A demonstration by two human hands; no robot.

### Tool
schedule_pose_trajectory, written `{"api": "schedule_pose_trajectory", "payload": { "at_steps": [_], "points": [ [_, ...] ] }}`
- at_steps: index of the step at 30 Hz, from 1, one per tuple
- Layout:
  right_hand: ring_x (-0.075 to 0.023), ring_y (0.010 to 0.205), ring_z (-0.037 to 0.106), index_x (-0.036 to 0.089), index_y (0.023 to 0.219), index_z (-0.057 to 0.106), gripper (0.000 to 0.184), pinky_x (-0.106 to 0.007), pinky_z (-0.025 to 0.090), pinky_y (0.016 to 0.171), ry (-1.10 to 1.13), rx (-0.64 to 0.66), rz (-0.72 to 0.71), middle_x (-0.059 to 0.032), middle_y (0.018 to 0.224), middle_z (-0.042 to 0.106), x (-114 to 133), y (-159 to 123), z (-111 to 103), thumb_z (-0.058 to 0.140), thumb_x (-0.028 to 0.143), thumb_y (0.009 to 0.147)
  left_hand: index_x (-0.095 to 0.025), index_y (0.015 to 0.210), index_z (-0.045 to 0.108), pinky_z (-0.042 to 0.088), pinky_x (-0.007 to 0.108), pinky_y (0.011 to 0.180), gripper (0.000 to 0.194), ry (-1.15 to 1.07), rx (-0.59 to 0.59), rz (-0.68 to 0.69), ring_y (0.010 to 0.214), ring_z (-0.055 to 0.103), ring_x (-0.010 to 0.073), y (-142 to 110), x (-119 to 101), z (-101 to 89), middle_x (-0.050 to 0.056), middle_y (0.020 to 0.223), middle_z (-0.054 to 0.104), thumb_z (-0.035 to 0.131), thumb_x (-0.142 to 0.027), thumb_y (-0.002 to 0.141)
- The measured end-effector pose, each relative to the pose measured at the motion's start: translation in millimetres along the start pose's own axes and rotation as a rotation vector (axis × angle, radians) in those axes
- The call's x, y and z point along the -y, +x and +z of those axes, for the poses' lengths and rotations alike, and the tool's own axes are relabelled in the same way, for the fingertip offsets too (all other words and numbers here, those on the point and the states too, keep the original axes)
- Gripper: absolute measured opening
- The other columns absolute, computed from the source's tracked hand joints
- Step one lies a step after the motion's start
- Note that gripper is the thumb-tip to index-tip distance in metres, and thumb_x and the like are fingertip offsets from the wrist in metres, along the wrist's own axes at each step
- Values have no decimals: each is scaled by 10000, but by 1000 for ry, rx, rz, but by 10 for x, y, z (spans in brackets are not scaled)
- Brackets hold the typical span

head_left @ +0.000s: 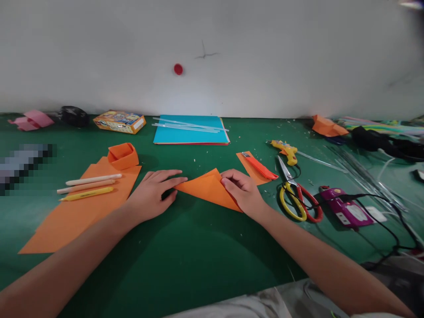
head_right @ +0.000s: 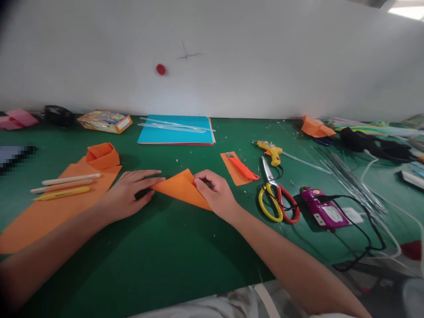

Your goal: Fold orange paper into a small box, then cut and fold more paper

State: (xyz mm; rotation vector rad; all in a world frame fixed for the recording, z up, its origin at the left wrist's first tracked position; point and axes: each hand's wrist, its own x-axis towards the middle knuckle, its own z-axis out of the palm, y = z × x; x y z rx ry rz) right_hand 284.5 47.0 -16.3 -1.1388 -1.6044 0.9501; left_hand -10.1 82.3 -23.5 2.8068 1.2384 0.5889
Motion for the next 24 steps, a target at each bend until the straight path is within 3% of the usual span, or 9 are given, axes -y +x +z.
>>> {"api": "schedule_pose_trajectory", "payload": {
  "at_steps": [3,9,12,16,20,22,24],
  "points": [
    [-195,847,595,229,905,651,171,-312,482,706,-19,30,13,-40,917,663,19,-19,20,563,373,936,-330,1443,577,451,470,1054,472,32,-32,75,1308,576,290,5,-56,-33,57,1529,539,482,-265,986],
    [-185,819,608,224,877,647,159,-324,494,755,-22,16,17,-32,884,674,-11,-10,24,583,362,922,-426,1413,589,475,419,1049,490,83,-130,183,1334,569,274,-31,-54,-17,17,1602,449,580,-209,975],
    [-172,750,584,224,869,651,190,-307,473,689,9,3,61,-20,829,655,-66,10,23,589,397,919,-456,1394,597,483,404,1048,491,97,-173,227,1322,583,266,-57,-37,-25,0,1592,463,626,-226,960],
    [-163,705,547,226,855,640,213,-294,437,632,15,-12,67,-18,811,631,-103,29,16,575,420,914,-418,1522,454,470,419,1059,592,129,-177,286,1349,560,290,-51,-67,-52,39,1608,436,636,-304,971],
    [-167,718,564,226,845,644,188,-301,456,646,1,-28,49,-20,804,638,-99,37,5,581,396,895,-309,1633,244,421,473,1109,744,141,-123,233,1413,481,341,-22,-104,-41,110,1662,318,607,-358,985],
    [-177,770,603,222,846,659,171,-316,488,699,7,-19,37,-27,837,670,-96,42,6,603,381,877,-310,1617,295,394,504,1130,721,140,-118,198,1438,441,369,-19,-105,-24,110,1692,233,619,-363,975],
    [-187,820,633,220,848,678,170,-332,508,752,16,-1,35,-31,870,698,-101,48,8,621,379,870,-373,1540,440,388,512,1130,605,137,-136,198,1438,438,372,-26,-97,-12,72,1709,186,632,-319,968]
  ]
}}
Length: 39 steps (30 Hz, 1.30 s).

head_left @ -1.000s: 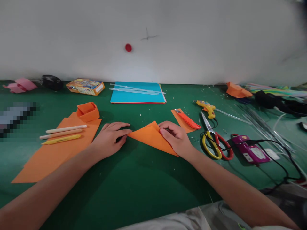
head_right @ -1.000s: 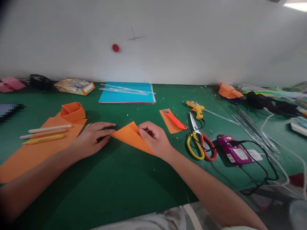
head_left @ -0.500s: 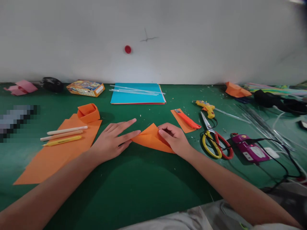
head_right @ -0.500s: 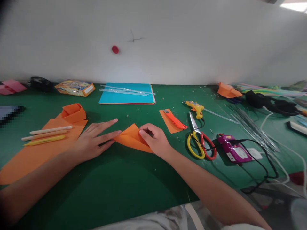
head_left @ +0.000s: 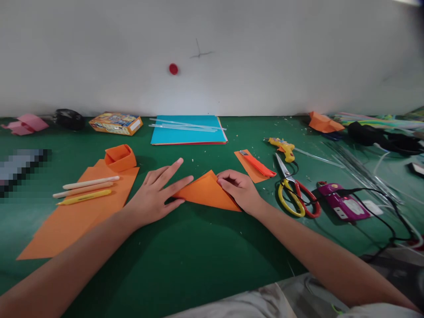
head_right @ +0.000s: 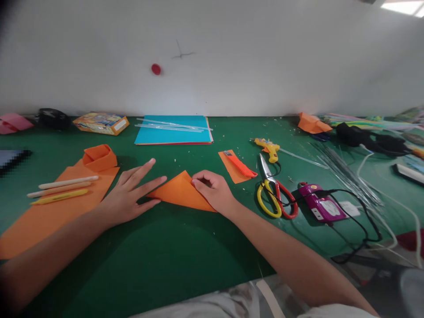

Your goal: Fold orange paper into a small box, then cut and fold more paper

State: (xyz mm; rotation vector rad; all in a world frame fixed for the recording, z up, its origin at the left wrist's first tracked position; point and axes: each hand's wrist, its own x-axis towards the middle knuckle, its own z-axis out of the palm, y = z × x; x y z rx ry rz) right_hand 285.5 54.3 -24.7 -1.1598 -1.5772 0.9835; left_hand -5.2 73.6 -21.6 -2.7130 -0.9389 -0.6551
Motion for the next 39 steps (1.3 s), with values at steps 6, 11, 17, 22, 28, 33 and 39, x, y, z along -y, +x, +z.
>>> {"api": "schedule_pose_trajectory", "payload": {
  "at_steps": [6,11,17,22,28,33,39],
  "points": [
    [-169,776,630,217,846,711,188,-324,503,750,68,21,58,-17,851,711,-38,20,-6,662,399,857,-426,1546,384,449,420,1037,646,-41,-58,83,1253,624,268,-6,4,-18,43,1489,586,620,-237,976],
    [-180,811,638,217,843,720,189,-328,504,767,54,42,58,-27,873,726,-22,24,-13,666,399,845,-323,1621,223,473,387,923,783,-55,-126,140,955,724,237,13,-6,-32,44,1095,773,645,-242,967],
    [-182,813,637,226,835,727,175,-326,502,773,21,19,78,-24,857,724,-40,36,-5,664,388,853,-258,1543,385,469,339,778,689,-56,-217,242,740,688,184,29,-104,-75,22,935,777,689,-173,931],
    [-171,774,616,228,841,734,178,-323,491,754,62,15,101,-16,838,710,-83,53,-9,672,394,855,-268,1389,568,473,355,828,468,-107,-151,195,842,701,195,53,-126,-88,38,1017,765,672,-200,938],
    [-167,771,584,225,826,726,188,-318,472,743,114,-30,114,-10,821,681,-111,74,-21,694,410,829,-246,1069,717,474,358,838,147,-163,-106,149,929,685,192,61,-75,-65,50,1090,733,630,-194,962],
    [-150,700,538,216,823,704,236,-299,442,661,136,-73,124,-3,769,638,-127,100,-69,686,451,823,-260,945,755,473,389,867,150,-113,-45,127,996,674,222,32,-41,-20,53,1179,715,616,-210,963],
    [-152,669,545,213,830,685,274,-294,437,610,80,-91,119,-13,766,641,-140,126,-105,655,485,826,-282,1000,775,484,405,898,210,-106,-6,103,1027,681,230,29,-26,1,40,1192,731,589,-194,958]
  ]
}}
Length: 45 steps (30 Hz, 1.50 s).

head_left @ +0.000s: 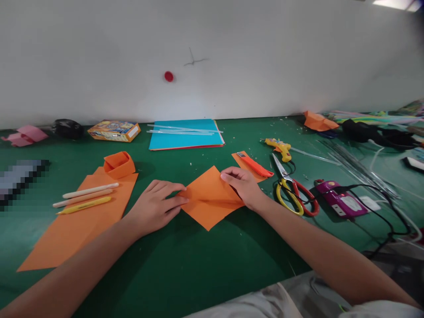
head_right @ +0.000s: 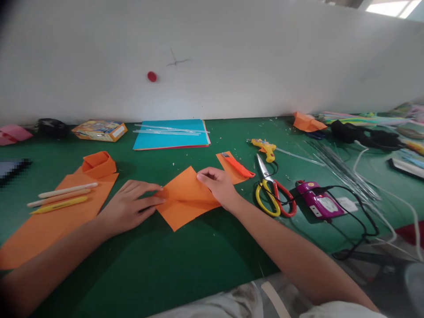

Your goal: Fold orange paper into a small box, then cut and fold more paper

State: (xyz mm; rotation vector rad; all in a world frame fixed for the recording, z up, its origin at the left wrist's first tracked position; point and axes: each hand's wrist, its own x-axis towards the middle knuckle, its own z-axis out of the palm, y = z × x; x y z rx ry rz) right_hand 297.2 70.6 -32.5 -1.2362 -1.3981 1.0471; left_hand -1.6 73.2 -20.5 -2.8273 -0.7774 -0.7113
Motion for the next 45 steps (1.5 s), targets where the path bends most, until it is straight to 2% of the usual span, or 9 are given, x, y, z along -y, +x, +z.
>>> {"api": "schedule_pose_trajectory", "payload": {
  "at_steps": [4,9,18,23,27,32,35,40,45],
  "points": [
    [-170,704,584,215,841,684,283,-304,454,624,-105,-9,-35,-27,798,675,8,-3,-10,613,488,857,-288,1083,772,498,420,979,267,-25,15,34,1123,683,229,16,-24,-15,11,1225,750,572,-168,954],
    [-196,761,613,227,846,686,183,-335,449,684,-327,-42,-90,-33,849,710,35,0,-80,609,392,864,-261,1161,757,445,471,1155,300,-30,30,113,1378,543,268,19,-44,-15,8,1354,693,571,-152,953],
    [-193,721,626,232,851,688,160,-327,431,636,-535,16,-109,-31,834,735,40,0,-92,565,326,889,-281,1229,732,513,412,1087,281,-55,91,92,1236,655,232,-2,-4,20,15,1290,730,573,-308,999],
    [-194,743,648,245,988,705,163,-332,474,673,-545,22,-104,-30,873,745,-22,8,-108,581,304,899,-263,1230,721,389,497,1191,363,-52,103,88,1243,649,273,20,-21,-1,33,1311,719,667,-468,935],
    [-184,733,649,272,1211,672,329,-334,499,699,-541,59,-135,-21,897,746,-54,16,-139,581,233,897,-247,1213,720,283,552,1242,384,-64,128,66,1305,603,303,30,-51,-33,46,1333,706,687,-477,907],
    [-202,869,690,255,1042,743,232,-347,513,750,-548,144,-224,-39,1041,767,-52,18,-180,551,221,916,-232,1216,722,238,581,1260,471,-83,145,38,1334,577,327,26,-103,-49,67,1329,705,725,-532,853],
    [-210,898,695,243,987,752,221,-357,514,774,-558,156,-246,-46,1036,768,-36,17,-193,546,217,914,-205,1210,717,220,605,1263,517,-69,152,37,1328,580,345,31,-137,-50,84,1340,697,717,-571,845],
    [-204,863,689,236,990,753,223,-346,502,744,-574,158,-245,-48,1018,767,-26,13,-194,544,218,914,-230,994,747,346,546,1230,138,-8,22,120,1208,662,275,41,-197,-82,36,1248,742,695,-320,904],
    [-200,860,690,240,987,748,214,-333,498,722,-577,152,-245,-44,1031,766,-48,18,-185,548,221,914,-263,1151,715,396,495,1217,247,-30,29,224,1253,631,235,60,-272,-120,23,1304,711,648,-184,926]
  ]
}}
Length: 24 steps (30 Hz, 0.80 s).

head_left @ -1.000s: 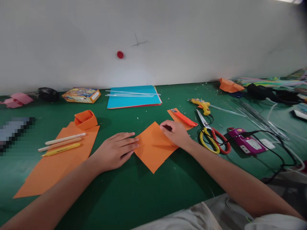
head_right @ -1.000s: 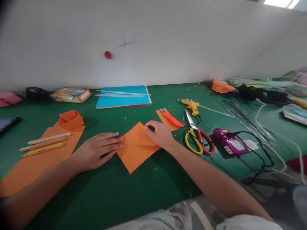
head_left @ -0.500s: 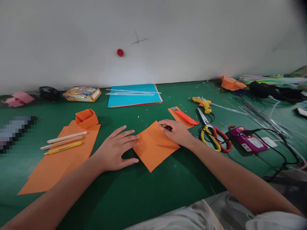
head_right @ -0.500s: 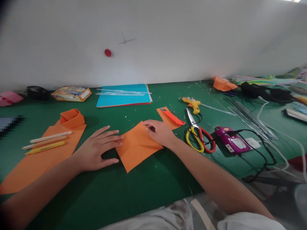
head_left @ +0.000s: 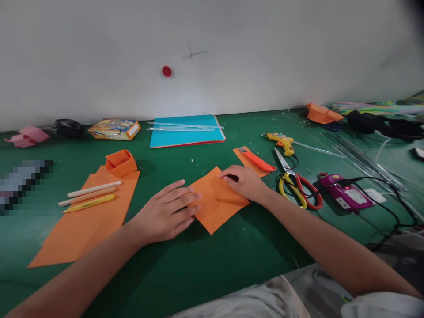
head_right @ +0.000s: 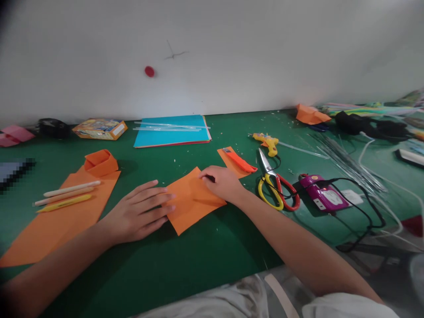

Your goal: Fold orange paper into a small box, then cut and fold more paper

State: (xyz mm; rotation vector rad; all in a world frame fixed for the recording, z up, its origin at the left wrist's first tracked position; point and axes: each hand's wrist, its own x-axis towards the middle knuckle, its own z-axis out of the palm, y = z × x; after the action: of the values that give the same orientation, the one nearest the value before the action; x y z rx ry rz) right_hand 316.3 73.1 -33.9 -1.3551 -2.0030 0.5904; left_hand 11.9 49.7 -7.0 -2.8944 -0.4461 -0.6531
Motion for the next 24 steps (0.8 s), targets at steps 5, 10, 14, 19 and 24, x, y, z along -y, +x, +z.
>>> {"api": "schedule_pose_trajectory", "payload": {
  "at_steps": [5,10,14,19,24],
  "points": [
    [-211,895,698,249,980,747,215,-350,509,756,-7,1,5,-39,1028,764,-5,1,6,549,208,908,-223,1065,727,476,436,1145,177,-87,1,0,1170,672,218,26,-24,54,40,1221,744,624,-150,942],
    [-210,896,691,256,990,746,215,-361,512,773,5,12,-4,-39,1027,758,5,-5,-9,553,209,908,-217,1052,728,522,404,1029,190,-118,-1,-59,1082,709,210,6,5,114,61,1181,761,578,-151,956],
    [-202,895,689,255,1009,746,212,-349,508,758,-9,32,-7,-40,1042,754,28,-7,-19,555,220,922,-207,997,710,507,416,989,182,-139,50,-116,1117,694,232,1,28,113,84,1248,735,536,-168,960],
    [-193,870,681,250,1054,755,246,-334,504,735,-59,62,-41,-49,1045,742,20,-5,-32,544,207,936,-215,1128,696,479,432,985,276,-172,125,-210,1167,660,253,18,43,79,88,1284,708,543,-171,901],
    [-218,1030,661,270,1111,761,344,-385,521,896,-95,99,-180,-57,1100,731,-40,-12,-59,477,146,962,-224,1268,665,462,438,1002,422,-171,151,-216,1146,656,262,15,57,74,88,1282,699,562,-158,864]
  ]
}}
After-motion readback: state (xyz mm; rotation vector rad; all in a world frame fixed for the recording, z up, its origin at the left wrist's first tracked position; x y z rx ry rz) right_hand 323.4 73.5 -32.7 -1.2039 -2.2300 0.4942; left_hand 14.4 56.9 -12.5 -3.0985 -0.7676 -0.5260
